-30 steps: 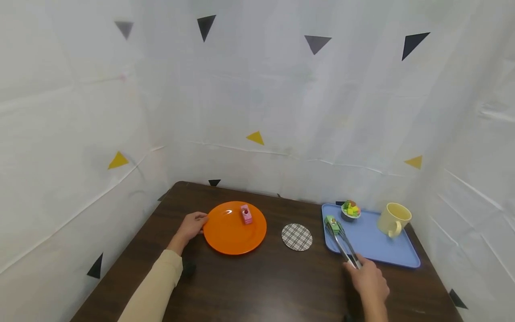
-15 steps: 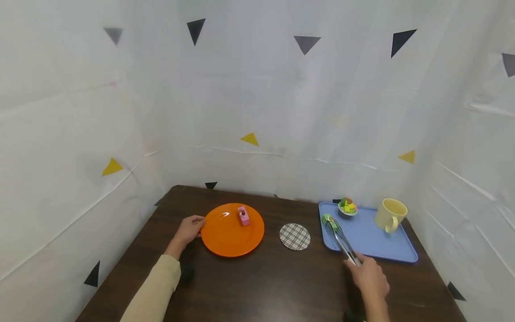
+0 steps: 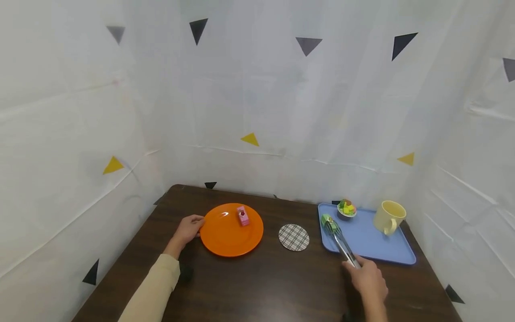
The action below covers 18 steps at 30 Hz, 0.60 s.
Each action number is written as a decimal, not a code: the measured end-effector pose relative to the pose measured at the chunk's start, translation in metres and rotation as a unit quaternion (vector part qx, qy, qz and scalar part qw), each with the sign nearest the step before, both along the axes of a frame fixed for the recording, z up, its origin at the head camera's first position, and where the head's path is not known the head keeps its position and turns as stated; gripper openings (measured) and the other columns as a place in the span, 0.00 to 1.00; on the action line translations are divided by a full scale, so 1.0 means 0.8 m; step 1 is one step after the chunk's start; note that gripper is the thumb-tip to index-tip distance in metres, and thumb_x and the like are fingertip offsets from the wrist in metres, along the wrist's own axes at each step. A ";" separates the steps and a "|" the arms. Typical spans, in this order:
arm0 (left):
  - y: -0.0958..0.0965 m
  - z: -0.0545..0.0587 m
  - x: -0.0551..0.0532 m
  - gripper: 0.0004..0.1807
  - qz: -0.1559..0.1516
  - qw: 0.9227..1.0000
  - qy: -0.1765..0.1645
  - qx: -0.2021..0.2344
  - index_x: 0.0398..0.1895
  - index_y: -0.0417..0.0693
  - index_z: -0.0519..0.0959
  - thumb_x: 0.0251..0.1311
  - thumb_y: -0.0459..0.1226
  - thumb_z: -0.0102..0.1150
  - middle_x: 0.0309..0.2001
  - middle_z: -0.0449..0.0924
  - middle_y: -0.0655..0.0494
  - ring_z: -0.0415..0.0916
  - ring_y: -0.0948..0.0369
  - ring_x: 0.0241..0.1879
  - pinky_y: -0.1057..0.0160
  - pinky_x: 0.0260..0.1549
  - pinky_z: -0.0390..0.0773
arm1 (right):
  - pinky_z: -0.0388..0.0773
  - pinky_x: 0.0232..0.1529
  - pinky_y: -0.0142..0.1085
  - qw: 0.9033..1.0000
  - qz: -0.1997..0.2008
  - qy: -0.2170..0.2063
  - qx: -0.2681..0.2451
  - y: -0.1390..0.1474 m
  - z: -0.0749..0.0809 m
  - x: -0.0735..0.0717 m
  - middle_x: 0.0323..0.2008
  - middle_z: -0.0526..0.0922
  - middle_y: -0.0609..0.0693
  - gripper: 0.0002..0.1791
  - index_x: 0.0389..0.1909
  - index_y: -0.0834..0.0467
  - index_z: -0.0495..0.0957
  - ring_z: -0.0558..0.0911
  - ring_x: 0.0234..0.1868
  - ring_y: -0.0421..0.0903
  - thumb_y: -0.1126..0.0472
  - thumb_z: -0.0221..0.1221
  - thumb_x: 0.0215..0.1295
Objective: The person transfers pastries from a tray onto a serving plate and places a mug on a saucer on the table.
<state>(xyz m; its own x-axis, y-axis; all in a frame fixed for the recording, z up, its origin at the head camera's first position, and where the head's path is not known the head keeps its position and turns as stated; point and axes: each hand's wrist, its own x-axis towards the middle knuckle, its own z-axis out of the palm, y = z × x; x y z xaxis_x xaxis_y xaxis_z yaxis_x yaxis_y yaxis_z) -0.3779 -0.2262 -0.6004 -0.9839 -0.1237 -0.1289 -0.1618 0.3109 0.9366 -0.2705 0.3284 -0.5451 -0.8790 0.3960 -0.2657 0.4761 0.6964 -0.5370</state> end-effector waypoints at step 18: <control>0.001 0.004 0.005 0.17 -0.006 1.000 0.014 0.002 0.59 0.41 0.77 0.73 0.41 0.53 0.50 0.81 0.44 0.81 0.57 0.40 0.63 0.35 0.83 | 0.66 0.30 0.44 0.999 0.030 0.008 -0.016 -0.016 0.028 0.002 0.27 0.83 0.50 0.53 0.75 0.53 0.61 0.79 0.30 0.49 0.24 0.58 0.55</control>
